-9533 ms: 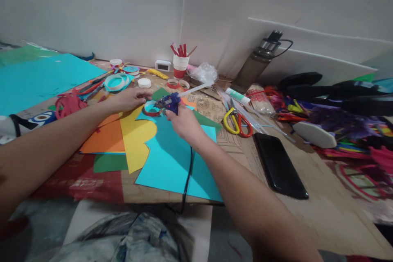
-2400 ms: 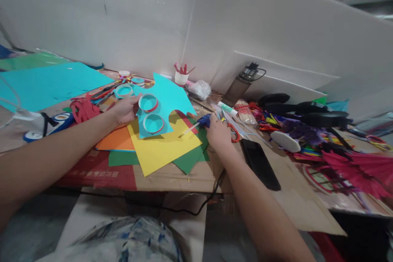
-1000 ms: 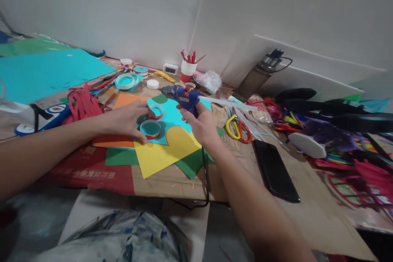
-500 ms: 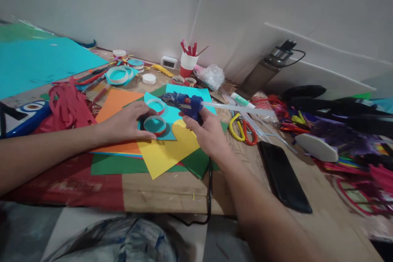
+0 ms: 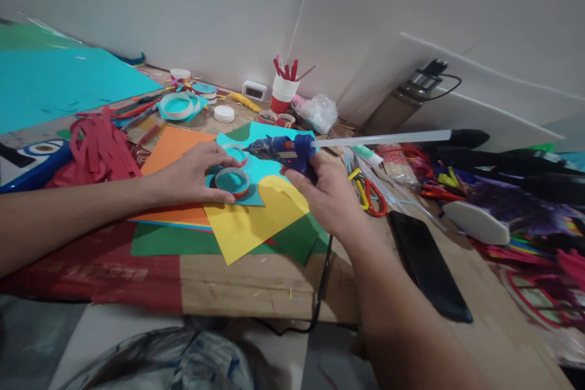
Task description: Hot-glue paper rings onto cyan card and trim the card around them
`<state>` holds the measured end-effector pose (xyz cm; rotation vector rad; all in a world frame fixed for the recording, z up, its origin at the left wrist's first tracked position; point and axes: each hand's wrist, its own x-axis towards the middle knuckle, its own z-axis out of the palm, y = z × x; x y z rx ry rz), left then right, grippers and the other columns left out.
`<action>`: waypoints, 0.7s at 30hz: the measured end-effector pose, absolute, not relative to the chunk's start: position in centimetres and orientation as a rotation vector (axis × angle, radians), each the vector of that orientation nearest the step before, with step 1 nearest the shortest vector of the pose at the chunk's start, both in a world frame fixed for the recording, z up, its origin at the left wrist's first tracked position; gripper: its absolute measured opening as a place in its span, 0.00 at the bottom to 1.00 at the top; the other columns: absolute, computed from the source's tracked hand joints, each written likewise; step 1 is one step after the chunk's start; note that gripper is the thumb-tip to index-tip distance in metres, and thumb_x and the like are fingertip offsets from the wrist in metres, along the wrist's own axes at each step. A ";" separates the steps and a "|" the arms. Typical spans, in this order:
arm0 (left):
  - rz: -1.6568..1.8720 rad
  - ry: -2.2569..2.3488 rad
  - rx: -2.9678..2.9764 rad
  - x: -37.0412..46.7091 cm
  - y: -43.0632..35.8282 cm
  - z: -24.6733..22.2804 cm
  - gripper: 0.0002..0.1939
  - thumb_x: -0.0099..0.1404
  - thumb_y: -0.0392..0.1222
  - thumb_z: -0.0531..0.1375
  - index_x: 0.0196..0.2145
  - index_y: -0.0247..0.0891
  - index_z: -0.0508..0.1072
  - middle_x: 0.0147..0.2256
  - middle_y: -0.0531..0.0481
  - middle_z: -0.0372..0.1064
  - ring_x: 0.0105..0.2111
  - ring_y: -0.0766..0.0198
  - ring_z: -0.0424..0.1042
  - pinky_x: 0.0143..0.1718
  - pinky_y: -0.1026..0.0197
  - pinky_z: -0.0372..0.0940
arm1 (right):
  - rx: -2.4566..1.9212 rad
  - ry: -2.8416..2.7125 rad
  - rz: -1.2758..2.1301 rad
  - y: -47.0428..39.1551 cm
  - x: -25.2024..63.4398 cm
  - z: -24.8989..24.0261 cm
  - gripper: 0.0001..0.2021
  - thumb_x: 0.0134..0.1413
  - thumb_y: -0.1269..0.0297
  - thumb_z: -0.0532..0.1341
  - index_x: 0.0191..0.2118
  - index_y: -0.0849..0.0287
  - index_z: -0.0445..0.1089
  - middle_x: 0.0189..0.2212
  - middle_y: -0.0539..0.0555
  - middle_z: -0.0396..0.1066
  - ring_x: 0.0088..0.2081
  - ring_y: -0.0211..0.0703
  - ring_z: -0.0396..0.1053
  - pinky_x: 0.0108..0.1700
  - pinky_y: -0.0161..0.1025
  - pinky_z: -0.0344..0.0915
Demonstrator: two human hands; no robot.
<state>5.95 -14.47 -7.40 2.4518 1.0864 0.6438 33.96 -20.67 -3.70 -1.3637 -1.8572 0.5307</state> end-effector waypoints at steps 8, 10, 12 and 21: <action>0.603 1.112 2.455 6.2 -14.5 -7.2 0.29 0.54 0.62 0.71 0.49 0.44 0.81 0.43 0.44 0.74 0.48 0.47 0.69 0.52 0.48 0.60 | -1.397 -1.987 0.448 -20.5 34.3 -3.4 0.18 0.60 0.49 0.63 0.47 0.57 0.77 0.39 0.57 0.79 0.39 0.53 0.73 0.41 0.48 0.70; 0.611 1.112 2.445 6.2 -14.6 -7.2 0.27 0.54 0.62 0.71 0.47 0.45 0.82 0.44 0.45 0.74 0.49 0.46 0.69 0.52 0.48 0.60 | -1.383 -2.022 0.452 -20.5 34.4 -3.5 0.18 0.61 0.49 0.63 0.48 0.57 0.77 0.41 0.57 0.79 0.41 0.54 0.74 0.44 0.50 0.70; 0.621 1.108 2.448 6.2 -14.6 -7.3 0.26 0.54 0.62 0.71 0.45 0.45 0.82 0.44 0.45 0.74 0.48 0.46 0.69 0.52 0.47 0.60 | -1.369 -2.051 0.464 -20.4 34.3 -3.7 0.18 0.62 0.49 0.62 0.48 0.57 0.77 0.41 0.57 0.80 0.42 0.55 0.74 0.46 0.51 0.70; 0.668 1.098 2.491 6.2 -14.3 -7.8 0.29 0.53 0.63 0.72 0.46 0.42 0.82 0.44 0.44 0.72 0.48 0.47 0.68 0.53 0.48 0.61 | -1.387 -2.132 0.407 -20.7 34.1 -3.9 0.16 0.63 0.52 0.61 0.48 0.57 0.75 0.41 0.58 0.79 0.42 0.54 0.74 0.45 0.50 0.70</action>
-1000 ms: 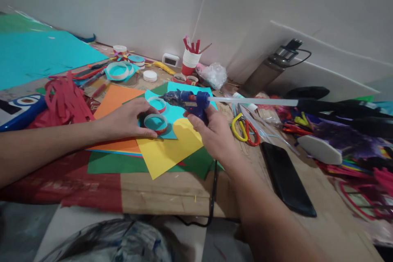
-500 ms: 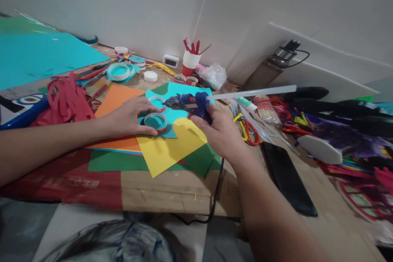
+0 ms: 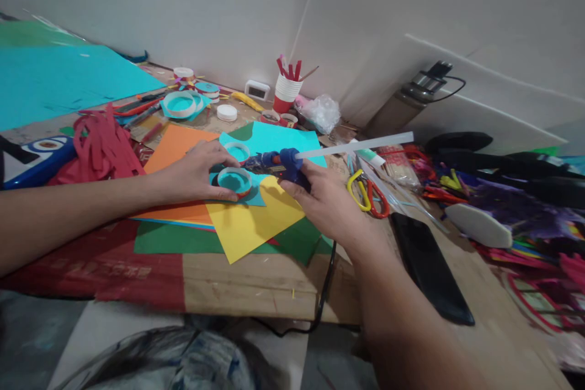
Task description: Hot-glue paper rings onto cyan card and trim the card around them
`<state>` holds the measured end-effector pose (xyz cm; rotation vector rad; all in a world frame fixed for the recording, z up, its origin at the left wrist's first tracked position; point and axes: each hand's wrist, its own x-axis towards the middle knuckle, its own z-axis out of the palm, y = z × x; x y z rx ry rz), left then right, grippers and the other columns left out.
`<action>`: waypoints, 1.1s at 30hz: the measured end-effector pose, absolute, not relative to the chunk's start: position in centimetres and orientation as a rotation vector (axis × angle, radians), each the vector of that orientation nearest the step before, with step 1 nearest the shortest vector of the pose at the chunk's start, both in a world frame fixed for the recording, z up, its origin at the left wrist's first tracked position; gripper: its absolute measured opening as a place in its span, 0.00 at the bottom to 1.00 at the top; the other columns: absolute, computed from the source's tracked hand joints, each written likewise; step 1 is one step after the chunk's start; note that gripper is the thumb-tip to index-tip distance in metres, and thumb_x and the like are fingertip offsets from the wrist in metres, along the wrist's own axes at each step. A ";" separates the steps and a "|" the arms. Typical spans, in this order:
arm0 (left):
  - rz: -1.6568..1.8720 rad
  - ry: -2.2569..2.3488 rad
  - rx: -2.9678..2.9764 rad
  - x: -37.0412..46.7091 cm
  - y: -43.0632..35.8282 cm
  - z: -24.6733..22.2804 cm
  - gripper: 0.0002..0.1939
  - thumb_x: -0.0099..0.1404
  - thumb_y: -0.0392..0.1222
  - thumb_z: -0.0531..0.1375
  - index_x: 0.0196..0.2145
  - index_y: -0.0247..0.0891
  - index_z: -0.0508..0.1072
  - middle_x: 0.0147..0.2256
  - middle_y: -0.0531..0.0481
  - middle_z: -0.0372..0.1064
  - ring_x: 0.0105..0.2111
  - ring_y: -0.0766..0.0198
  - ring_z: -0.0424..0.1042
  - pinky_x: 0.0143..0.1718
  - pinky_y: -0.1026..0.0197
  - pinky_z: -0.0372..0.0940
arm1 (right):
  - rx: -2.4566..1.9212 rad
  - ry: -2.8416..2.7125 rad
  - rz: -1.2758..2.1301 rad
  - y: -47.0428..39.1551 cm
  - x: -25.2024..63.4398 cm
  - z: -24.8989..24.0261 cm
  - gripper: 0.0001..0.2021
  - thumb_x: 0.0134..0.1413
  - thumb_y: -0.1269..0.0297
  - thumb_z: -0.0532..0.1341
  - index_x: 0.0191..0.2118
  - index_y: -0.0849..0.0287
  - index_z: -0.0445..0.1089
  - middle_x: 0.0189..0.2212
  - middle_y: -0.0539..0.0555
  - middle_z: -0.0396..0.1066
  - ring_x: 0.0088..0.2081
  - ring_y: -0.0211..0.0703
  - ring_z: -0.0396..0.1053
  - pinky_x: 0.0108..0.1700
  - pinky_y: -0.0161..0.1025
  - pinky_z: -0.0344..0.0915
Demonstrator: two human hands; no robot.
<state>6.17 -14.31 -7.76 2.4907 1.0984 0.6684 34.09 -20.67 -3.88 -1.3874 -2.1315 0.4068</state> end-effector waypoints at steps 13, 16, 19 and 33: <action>0.681 1.102 2.523 6.4 -14.2 -7.8 0.27 0.52 0.66 0.71 0.40 0.42 0.82 0.38 0.44 0.71 0.44 0.49 0.68 0.48 0.50 0.61 | -1.406 -2.208 0.215 -21.3 32.5 -4.2 0.14 0.63 0.52 0.59 0.30 0.53 0.64 0.27 0.53 0.70 0.29 0.46 0.65 0.31 0.40 0.58; 0.673 1.106 2.523 6.3 -14.1 -7.9 0.28 0.52 0.65 0.71 0.42 0.42 0.81 0.39 0.44 0.71 0.45 0.49 0.67 0.48 0.51 0.61 | -1.439 -2.218 0.206 -21.4 32.1 -4.2 0.13 0.63 0.53 0.60 0.30 0.53 0.64 0.28 0.54 0.71 0.31 0.47 0.66 0.32 0.41 0.59; 0.682 1.103 2.522 6.2 -13.9 -8.1 0.29 0.52 0.65 0.71 0.42 0.41 0.81 0.39 0.44 0.71 0.45 0.49 0.67 0.48 0.51 0.60 | -1.441 -2.235 0.189 -21.4 31.8 -4.2 0.12 0.62 0.55 0.60 0.30 0.54 0.65 0.29 0.54 0.71 0.31 0.46 0.67 0.33 0.40 0.59; 0.660 1.083 2.589 6.1 -13.6 -8.4 0.29 0.53 0.67 0.69 0.43 0.43 0.81 0.41 0.44 0.72 0.45 0.49 0.68 0.46 0.51 0.59 | -1.582 -2.333 0.107 -21.8 30.8 -3.7 0.08 0.63 0.62 0.58 0.37 0.59 0.71 0.33 0.59 0.75 0.34 0.48 0.68 0.35 0.41 0.58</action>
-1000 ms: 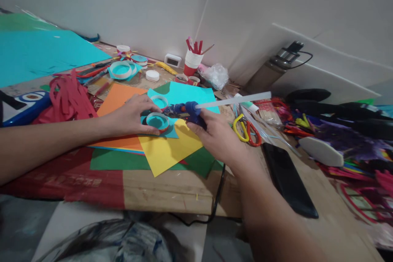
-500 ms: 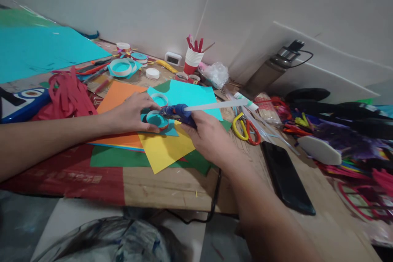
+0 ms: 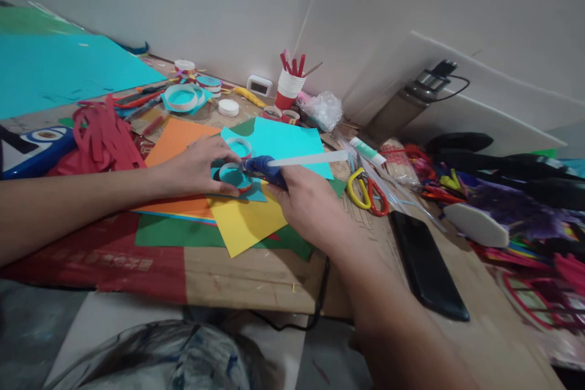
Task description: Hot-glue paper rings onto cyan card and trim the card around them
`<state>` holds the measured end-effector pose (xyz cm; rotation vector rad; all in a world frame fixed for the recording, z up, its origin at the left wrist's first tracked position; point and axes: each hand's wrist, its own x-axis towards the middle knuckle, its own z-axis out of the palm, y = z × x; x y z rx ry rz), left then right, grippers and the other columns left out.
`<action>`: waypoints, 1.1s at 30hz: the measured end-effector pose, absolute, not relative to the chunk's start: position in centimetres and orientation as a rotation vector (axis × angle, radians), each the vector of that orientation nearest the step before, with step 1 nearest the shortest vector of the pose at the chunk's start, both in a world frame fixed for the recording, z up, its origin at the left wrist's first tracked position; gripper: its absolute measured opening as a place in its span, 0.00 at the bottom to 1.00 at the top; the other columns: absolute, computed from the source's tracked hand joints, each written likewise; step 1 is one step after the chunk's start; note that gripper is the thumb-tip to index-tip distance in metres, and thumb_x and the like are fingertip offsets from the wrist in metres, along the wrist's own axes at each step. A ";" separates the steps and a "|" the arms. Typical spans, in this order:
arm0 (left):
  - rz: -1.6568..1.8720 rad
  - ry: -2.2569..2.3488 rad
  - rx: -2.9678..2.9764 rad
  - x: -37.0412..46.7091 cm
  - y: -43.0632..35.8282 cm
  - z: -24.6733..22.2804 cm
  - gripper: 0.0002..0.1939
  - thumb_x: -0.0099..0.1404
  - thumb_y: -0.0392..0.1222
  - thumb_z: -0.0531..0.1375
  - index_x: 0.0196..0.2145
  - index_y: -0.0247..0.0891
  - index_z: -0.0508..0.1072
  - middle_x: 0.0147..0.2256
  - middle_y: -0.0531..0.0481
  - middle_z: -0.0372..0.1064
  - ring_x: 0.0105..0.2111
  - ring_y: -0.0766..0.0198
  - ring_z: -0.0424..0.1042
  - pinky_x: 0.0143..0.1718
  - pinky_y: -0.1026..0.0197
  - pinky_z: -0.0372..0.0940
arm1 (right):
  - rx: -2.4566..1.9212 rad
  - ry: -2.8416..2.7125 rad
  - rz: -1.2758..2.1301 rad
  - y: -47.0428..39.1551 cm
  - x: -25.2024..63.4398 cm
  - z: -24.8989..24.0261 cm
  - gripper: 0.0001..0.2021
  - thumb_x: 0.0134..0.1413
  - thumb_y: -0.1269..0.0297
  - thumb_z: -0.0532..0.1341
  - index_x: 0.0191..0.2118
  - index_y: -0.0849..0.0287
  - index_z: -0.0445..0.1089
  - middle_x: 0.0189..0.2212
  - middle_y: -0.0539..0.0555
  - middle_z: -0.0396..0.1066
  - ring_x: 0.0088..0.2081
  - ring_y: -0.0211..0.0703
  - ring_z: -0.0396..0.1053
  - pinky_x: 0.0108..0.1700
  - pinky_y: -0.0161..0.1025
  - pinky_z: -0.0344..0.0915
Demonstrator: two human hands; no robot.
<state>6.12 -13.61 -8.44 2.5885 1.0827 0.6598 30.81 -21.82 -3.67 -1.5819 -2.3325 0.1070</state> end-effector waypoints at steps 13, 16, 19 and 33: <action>0.639 1.111 2.611 6.6 -14.1 -8.0 0.29 0.54 0.68 0.69 0.43 0.44 0.83 0.41 0.43 0.73 0.45 0.48 0.69 0.46 0.50 0.60 | -1.711 -2.357 0.012 -23.3 30.0 -2.5 0.09 0.65 0.63 0.57 0.42 0.59 0.73 0.36 0.59 0.76 0.37 0.51 0.70 0.36 0.41 0.56; 0.659 1.105 2.597 6.4 -14.2 -8.2 0.29 0.55 0.67 0.69 0.46 0.44 0.81 0.44 0.43 0.74 0.47 0.47 0.70 0.48 0.49 0.60 | -1.723 -2.350 0.029 -23.4 30.0 -2.5 0.09 0.66 0.63 0.57 0.42 0.58 0.73 0.36 0.59 0.76 0.37 0.50 0.70 0.36 0.41 0.57; 0.681 1.082 2.589 6.3 -14.2 -8.2 0.31 0.55 0.66 0.70 0.50 0.44 0.79 0.46 0.43 0.75 0.50 0.47 0.70 0.50 0.49 0.60 | -1.735 -2.350 0.025 -23.4 29.9 -2.5 0.09 0.66 0.63 0.57 0.41 0.58 0.73 0.36 0.59 0.76 0.37 0.50 0.70 0.36 0.41 0.58; 0.642 1.106 2.597 6.5 -14.2 -8.1 0.29 0.55 0.66 0.70 0.48 0.47 0.82 0.43 0.45 0.73 0.47 0.48 0.69 0.49 0.49 0.59 | -1.797 -2.333 -0.007 -23.4 29.9 -2.4 0.08 0.66 0.61 0.56 0.39 0.57 0.70 0.35 0.59 0.76 0.37 0.51 0.71 0.35 0.41 0.58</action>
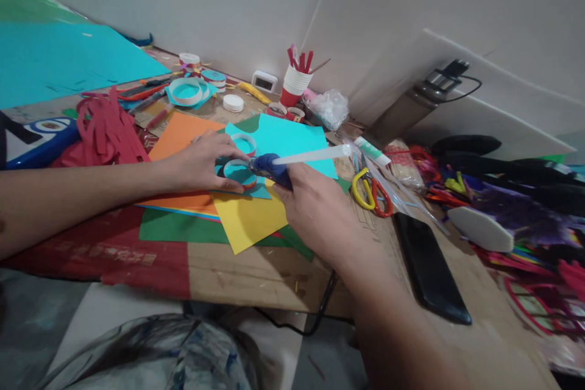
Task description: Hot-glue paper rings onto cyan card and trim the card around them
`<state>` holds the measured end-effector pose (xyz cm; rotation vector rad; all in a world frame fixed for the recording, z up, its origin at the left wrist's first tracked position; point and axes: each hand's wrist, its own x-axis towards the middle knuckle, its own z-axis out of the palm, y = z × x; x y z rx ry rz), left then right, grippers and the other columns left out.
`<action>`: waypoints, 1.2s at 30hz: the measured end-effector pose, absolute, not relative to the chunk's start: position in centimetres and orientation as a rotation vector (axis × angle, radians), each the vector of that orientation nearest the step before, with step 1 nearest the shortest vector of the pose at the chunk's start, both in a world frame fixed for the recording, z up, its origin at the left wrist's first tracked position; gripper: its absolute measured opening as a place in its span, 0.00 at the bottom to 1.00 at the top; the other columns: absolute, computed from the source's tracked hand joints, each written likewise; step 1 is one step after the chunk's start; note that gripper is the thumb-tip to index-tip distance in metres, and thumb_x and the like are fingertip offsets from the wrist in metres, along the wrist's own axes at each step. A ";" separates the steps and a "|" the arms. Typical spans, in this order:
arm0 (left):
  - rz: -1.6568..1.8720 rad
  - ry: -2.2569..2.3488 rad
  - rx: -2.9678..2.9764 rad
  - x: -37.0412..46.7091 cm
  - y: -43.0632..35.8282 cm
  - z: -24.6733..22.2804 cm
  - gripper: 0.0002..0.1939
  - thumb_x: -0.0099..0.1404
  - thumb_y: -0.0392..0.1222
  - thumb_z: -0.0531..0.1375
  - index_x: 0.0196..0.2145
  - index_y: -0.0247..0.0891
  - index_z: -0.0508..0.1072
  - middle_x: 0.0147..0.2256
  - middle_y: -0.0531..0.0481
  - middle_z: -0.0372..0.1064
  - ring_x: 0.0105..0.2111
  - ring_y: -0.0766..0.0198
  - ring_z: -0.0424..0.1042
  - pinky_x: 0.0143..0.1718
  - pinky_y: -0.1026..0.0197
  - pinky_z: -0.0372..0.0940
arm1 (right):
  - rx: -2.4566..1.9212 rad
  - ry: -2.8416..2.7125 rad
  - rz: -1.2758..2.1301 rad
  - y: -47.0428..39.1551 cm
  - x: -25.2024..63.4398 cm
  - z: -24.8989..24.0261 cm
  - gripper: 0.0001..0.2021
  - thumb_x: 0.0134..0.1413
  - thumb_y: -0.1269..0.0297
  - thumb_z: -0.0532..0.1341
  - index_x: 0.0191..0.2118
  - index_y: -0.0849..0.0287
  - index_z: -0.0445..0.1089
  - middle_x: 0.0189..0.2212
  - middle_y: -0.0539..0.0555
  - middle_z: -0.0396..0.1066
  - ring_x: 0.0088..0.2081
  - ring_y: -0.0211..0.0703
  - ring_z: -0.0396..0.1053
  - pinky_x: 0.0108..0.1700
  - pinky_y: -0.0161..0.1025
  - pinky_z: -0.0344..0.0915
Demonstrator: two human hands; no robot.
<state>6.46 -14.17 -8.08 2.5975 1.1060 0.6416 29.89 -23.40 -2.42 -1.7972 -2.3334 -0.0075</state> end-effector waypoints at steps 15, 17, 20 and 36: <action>0.623 1.105 2.602 6.5 -14.2 -8.1 0.29 0.55 0.68 0.68 0.47 0.48 0.82 0.43 0.44 0.73 0.47 0.47 0.69 0.47 0.50 0.59 | -1.765 -2.382 -0.073 -24.4 29.1 -1.6 0.07 0.67 0.62 0.55 0.40 0.57 0.69 0.34 0.58 0.75 0.34 0.50 0.70 0.34 0.41 0.57; 0.625 1.113 2.601 6.4 -14.2 -8.2 0.29 0.55 0.68 0.68 0.47 0.48 0.82 0.44 0.44 0.73 0.48 0.46 0.69 0.48 0.50 0.59 | -1.779 -2.379 -0.093 -24.4 28.8 -1.6 0.07 0.67 0.63 0.55 0.40 0.57 0.70 0.34 0.59 0.74 0.34 0.50 0.70 0.34 0.41 0.57; 0.623 1.118 2.592 6.4 -14.2 -8.3 0.31 0.54 0.69 0.68 0.48 0.48 0.82 0.45 0.43 0.73 0.49 0.45 0.68 0.48 0.50 0.58 | -1.763 -2.393 -0.150 -24.5 28.7 -1.6 0.07 0.67 0.63 0.55 0.38 0.56 0.69 0.33 0.59 0.74 0.34 0.51 0.70 0.34 0.42 0.57; 0.644 1.116 2.638 6.7 -14.0 -8.5 0.29 0.55 0.69 0.67 0.44 0.45 0.82 0.41 0.44 0.72 0.44 0.49 0.69 0.45 0.51 0.59 | -1.737 -2.291 -0.006 -23.7 28.5 -2.7 0.06 0.65 0.62 0.56 0.37 0.56 0.68 0.34 0.60 0.76 0.36 0.52 0.71 0.35 0.41 0.60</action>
